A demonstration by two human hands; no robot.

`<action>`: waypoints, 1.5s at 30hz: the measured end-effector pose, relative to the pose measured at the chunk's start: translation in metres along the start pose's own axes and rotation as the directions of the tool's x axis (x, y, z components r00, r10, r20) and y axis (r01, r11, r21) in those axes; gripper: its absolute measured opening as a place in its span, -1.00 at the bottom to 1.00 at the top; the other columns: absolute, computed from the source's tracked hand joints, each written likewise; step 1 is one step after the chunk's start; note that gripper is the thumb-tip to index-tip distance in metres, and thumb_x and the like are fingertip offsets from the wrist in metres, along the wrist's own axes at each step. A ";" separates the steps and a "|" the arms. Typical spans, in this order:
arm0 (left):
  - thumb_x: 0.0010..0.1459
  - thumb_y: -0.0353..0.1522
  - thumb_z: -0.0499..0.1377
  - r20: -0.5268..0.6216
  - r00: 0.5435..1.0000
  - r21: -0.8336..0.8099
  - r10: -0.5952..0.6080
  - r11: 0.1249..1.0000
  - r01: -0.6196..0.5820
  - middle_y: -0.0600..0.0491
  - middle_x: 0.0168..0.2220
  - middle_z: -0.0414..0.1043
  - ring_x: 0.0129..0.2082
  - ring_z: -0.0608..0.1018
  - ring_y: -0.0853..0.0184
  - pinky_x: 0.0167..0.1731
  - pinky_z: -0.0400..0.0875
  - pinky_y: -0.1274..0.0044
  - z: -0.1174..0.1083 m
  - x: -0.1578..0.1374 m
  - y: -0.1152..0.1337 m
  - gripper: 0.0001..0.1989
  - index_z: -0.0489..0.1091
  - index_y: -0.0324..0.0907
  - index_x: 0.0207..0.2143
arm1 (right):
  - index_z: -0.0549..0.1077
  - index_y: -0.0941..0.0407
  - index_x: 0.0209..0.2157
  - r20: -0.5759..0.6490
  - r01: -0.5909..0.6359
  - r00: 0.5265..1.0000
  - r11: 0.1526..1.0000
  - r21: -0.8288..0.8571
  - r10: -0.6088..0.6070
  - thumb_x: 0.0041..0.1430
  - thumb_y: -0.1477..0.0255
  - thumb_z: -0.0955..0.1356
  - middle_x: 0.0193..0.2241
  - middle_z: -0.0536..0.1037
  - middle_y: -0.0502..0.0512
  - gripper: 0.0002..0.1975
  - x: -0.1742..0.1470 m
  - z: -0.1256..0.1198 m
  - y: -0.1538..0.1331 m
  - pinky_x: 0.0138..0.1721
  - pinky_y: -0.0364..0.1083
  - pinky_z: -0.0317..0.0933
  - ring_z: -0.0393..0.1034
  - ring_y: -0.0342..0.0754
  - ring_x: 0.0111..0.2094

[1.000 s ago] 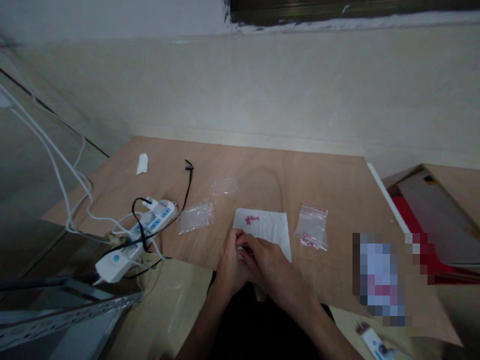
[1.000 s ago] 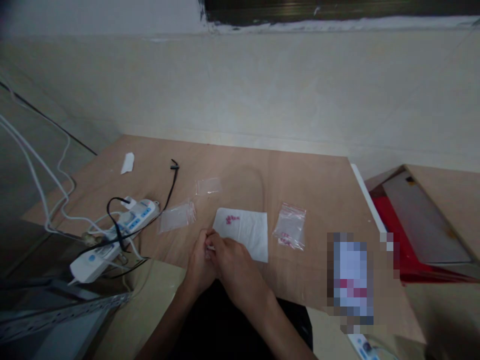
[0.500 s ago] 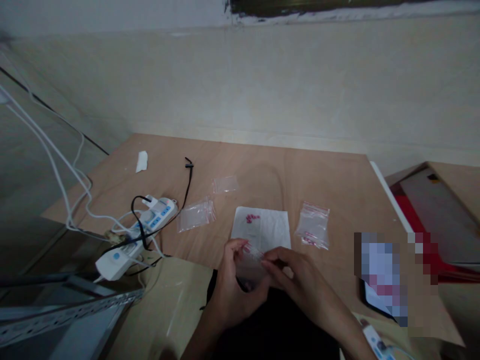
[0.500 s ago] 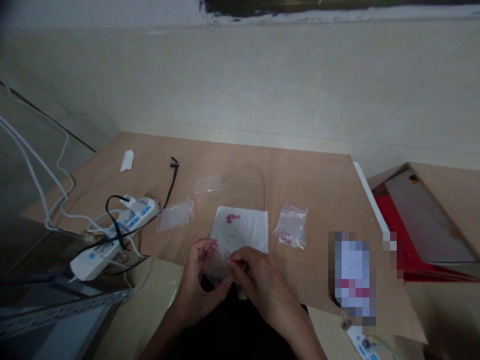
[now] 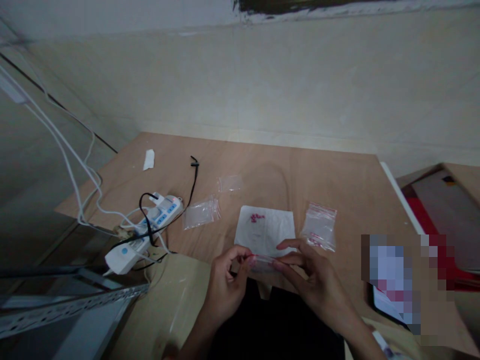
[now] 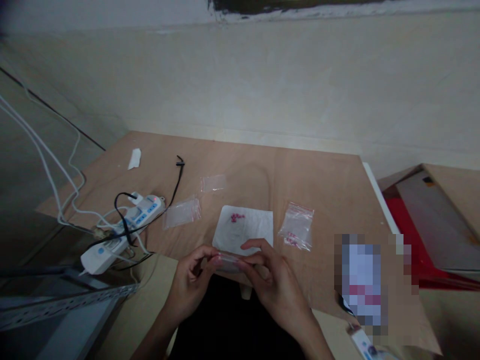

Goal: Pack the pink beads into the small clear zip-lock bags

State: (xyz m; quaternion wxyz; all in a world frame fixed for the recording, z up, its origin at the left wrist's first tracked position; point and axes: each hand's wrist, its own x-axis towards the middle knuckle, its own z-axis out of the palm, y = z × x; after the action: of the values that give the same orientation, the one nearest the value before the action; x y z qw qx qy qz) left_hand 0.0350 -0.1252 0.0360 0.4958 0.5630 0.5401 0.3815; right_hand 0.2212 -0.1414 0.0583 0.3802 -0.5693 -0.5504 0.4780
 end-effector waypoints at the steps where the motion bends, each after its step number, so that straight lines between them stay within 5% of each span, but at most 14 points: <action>1: 0.17 -0.24 0.13 0.001 1.000 0.012 0.016 1.000 -0.016 0.06 -0.50 0.44 -0.45 0.48 0.35 -0.46 0.34 0.59 0.000 -0.001 0.003 -0.78 0.43 -0.18 -0.44 | 0.33 0.04 -0.16 -0.014 0.000 1.000 1.000 0.023 0.000 0.16 0.26 0.38 -0.44 0.64 0.06 -0.75 -0.001 0.000 0.001 -0.35 -0.14 0.40 0.57 -0.03 -0.37; 6: 0.12 -0.27 0.21 0.152 0.987 -0.002 0.053 0.999 -0.054 0.03 -0.37 0.55 -0.33 0.55 0.31 -0.28 0.42 0.55 0.001 0.003 0.011 -0.84 0.48 -0.17 -0.32 | 0.30 0.02 -0.12 0.001 -0.008 1.000 1.000 0.027 0.008 0.16 0.26 0.38 -0.46 0.64 0.03 -0.71 -0.003 -0.001 -0.004 -0.29 -0.12 0.41 0.56 -0.05 -0.39; 9: 0.13 -0.26 0.21 0.159 0.987 -0.037 0.031 0.999 -0.026 0.02 -0.43 0.57 -0.39 0.57 0.31 -0.33 0.43 0.54 0.004 0.007 0.011 -0.82 0.50 -0.18 -0.42 | 0.34 0.03 -0.07 -0.001 -0.036 0.999 0.997 0.064 0.036 0.11 0.22 0.41 -0.45 0.63 0.03 -0.62 0.000 0.003 -0.003 -0.32 -0.13 0.41 0.55 -0.05 -0.38; 13: 0.12 -0.26 0.21 0.076 0.995 -0.024 0.062 0.998 -0.060 0.02 -0.49 0.54 -0.45 0.55 0.31 -0.41 0.42 0.54 0.007 0.006 0.013 -0.79 0.46 -0.20 -0.49 | 0.53 0.11 -0.35 -0.053 -0.058 0.997 0.993 0.102 0.064 0.03 0.12 0.42 -0.51 0.61 0.07 -0.67 0.005 0.009 0.001 -0.41 -0.15 0.38 0.52 -0.05 -0.45; 16: 0.15 -0.26 0.19 0.140 0.989 -0.033 0.043 0.999 -0.039 0.02 -0.46 0.54 -0.40 0.56 0.30 -0.36 0.43 0.53 0.007 0.004 0.014 -0.80 0.45 -0.20 -0.45 | 0.55 0.13 -0.53 -0.053 -0.039 0.998 0.995 0.089 0.044 0.08 0.10 0.39 -0.55 0.60 0.09 -0.63 0.003 0.009 0.001 -0.43 -0.16 0.36 0.49 -0.07 -0.48; 20: 0.10 -0.23 0.24 0.263 0.965 -0.132 -0.009 0.990 0.045 -0.03 -0.34 0.60 -0.33 0.60 0.27 -0.28 0.48 0.49 0.009 0.006 0.013 -0.80 0.49 -0.20 -0.34 | 0.60 0.10 -0.50 -0.040 -0.006 0.999 0.999 0.053 0.009 0.08 0.16 0.40 -0.55 0.61 0.08 -0.69 -0.001 0.005 -0.003 -0.45 -0.17 0.33 0.48 -0.07 -0.49; 23: 0.01 -0.19 0.30 0.265 0.962 -0.221 -0.062 0.968 0.123 -0.04 -0.41 0.61 -0.40 0.61 0.26 -0.35 0.49 0.49 0.012 0.009 0.012 -0.75 0.46 -0.21 -0.47 | 0.63 0.09 -0.47 0.015 -0.024 1.000 0.993 0.115 0.022 0.07 0.17 0.41 -0.54 0.62 0.08 -0.71 -0.002 0.004 -0.006 -0.44 -0.18 0.35 0.50 -0.06 -0.47; 29: 0.02 -0.18 0.29 0.240 0.967 -0.095 -0.090 0.989 0.116 -0.03 -0.53 0.57 -0.54 0.55 0.35 -0.51 0.40 0.58 0.008 0.012 0.016 -0.69 0.45 -0.26 -0.56 | 0.65 0.06 -0.42 -0.079 -0.002 0.997 0.999 0.044 0.005 0.13 0.24 0.37 -0.56 0.61 0.04 -0.75 -0.003 0.003 -0.007 -0.48 -0.20 0.34 0.48 -0.08 -0.52; 35: 0.23 -0.19 0.07 0.493 0.870 -0.012 -0.007 1.000 0.015 -0.05 -0.33 0.62 -0.30 0.61 0.25 -0.27 0.46 0.49 -0.015 0.033 0.011 -0.66 0.54 -0.23 -0.34 | 0.62 0.08 -0.43 -0.107 0.051 0.992 0.996 -0.079 -0.059 0.17 0.29 0.33 -0.48 0.63 0.08 -0.74 0.003 0.000 -0.004 -0.41 -0.16 0.37 0.52 -0.04 -0.44; 37: 0.27 -0.16 -0.03 0.405 0.914 0.098 -0.004 0.994 -0.039 -0.04 -0.38 0.61 -0.34 0.61 0.26 -0.28 0.45 0.48 -0.027 0.050 0.000 -0.56 0.53 -0.23 -0.36 | 0.59 0.10 -0.38 -0.198 0.066 0.977 0.994 -0.085 -0.081 0.15 0.27 0.34 -0.50 0.62 0.09 -0.76 0.008 -0.008 -0.001 -0.44 -0.15 0.37 0.51 -0.04 -0.47; 39: 0.29 -0.14 -0.13 0.024 1.000 0.356 -0.021 0.934 0.011 -0.03 -0.48 0.55 -0.46 0.57 0.29 -0.37 0.41 0.50 -0.040 0.069 -0.016 -0.49 0.49 -0.24 -0.41 | 0.53 0.12 -0.29 -0.339 0.058 0.938 0.997 -0.058 -0.074 0.11 0.24 0.36 -0.59 0.57 0.04 -0.75 0.016 -0.024 0.007 -0.56 -0.16 0.32 0.44 -0.08 -0.59; 40: 0.29 -0.14 -0.15 -0.184 0.983 0.526 0.008 0.846 0.092 -0.02 -0.50 0.52 -0.46 0.55 0.29 -0.40 0.38 0.51 -0.047 0.079 -0.025 -0.49 0.46 -0.23 -0.44 | 0.50 0.12 -0.27 -0.399 0.049 0.915 0.997 -0.051 -0.066 0.08 0.22 0.37 -0.62 0.55 0.02 -0.73 0.021 -0.034 0.013 -0.61 -0.16 0.28 0.39 -0.10 -0.65; 41: 0.27 -0.14 -0.11 -0.271 0.962 0.578 0.024 0.804 0.142 -0.05 -0.48 0.50 -0.44 0.54 0.25 -0.39 0.35 0.48 -0.054 0.087 -0.033 -0.52 0.44 -0.25 -0.44 | 0.47 0.12 -0.28 -0.442 0.037 0.895 0.997 -0.063 -0.061 0.06 0.20 0.39 -0.63 0.53 0.01 -0.71 0.026 -0.046 0.020 -0.64 -0.16 0.24 0.35 -0.11 -0.68; 45: 0.10 -0.15 0.11 -0.333 0.942 0.655 0.032 0.726 0.207 -0.04 -0.50 0.46 -0.43 0.52 0.17 -0.40 0.29 0.46 -0.073 0.111 -0.056 -0.69 0.39 -0.23 -0.46 | 0.48 0.14 -0.34 -0.497 -0.087 0.863 0.945 -0.314 -0.086 0.10 0.11 0.32 -0.56 0.54 0.11 -0.64 0.052 -0.095 0.059 -0.54 -0.09 0.29 0.40 -0.05 -0.61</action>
State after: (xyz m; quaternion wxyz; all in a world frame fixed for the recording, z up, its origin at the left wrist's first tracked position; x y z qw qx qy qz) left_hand -0.0347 -0.0095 -0.0142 0.1771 0.6088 0.7416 0.2190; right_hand 0.3255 -0.0873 0.0191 0.4111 -0.7294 -0.5028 0.2149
